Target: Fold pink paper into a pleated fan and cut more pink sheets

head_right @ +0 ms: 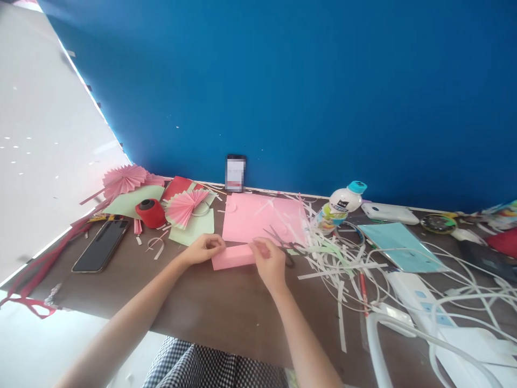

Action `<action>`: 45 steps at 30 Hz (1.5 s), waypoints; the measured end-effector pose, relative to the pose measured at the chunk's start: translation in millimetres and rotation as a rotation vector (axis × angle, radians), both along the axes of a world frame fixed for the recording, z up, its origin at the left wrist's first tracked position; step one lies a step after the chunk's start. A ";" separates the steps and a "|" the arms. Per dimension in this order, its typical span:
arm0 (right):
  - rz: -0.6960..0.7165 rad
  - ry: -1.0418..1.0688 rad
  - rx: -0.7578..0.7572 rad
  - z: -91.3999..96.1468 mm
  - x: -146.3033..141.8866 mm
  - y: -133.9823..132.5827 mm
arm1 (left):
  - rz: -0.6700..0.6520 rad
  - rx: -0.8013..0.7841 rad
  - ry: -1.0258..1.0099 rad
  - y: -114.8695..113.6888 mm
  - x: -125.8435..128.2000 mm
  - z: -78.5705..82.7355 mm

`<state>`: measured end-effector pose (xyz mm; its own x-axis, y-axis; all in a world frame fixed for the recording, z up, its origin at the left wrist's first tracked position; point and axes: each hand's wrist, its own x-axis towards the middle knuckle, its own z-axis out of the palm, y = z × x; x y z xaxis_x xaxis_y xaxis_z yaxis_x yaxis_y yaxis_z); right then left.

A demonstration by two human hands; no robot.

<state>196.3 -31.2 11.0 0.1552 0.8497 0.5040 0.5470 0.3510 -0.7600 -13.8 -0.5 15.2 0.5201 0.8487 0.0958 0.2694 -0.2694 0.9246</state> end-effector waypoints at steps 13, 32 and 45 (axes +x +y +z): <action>0.105 0.279 -0.283 13.6 0.2 0.8 | -0.105 0.318 0.302 -10.7 13.6 7.5; -0.045 0.221 -0.240 -0.8 3.3 5.6 | -0.038 0.353 0.264 -16.2 22.1 -4.6; 0.036 0.460 -0.232 -8.0 3.4 11.7 | 0.076 0.287 0.239 -17.9 27.4 -15.1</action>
<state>199.7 -19.5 3.0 0.2853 0.9398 0.1881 0.1289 0.1569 -0.9792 13.6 -18.4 0.1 0.4934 0.8420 0.2183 0.4976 -0.4790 0.7232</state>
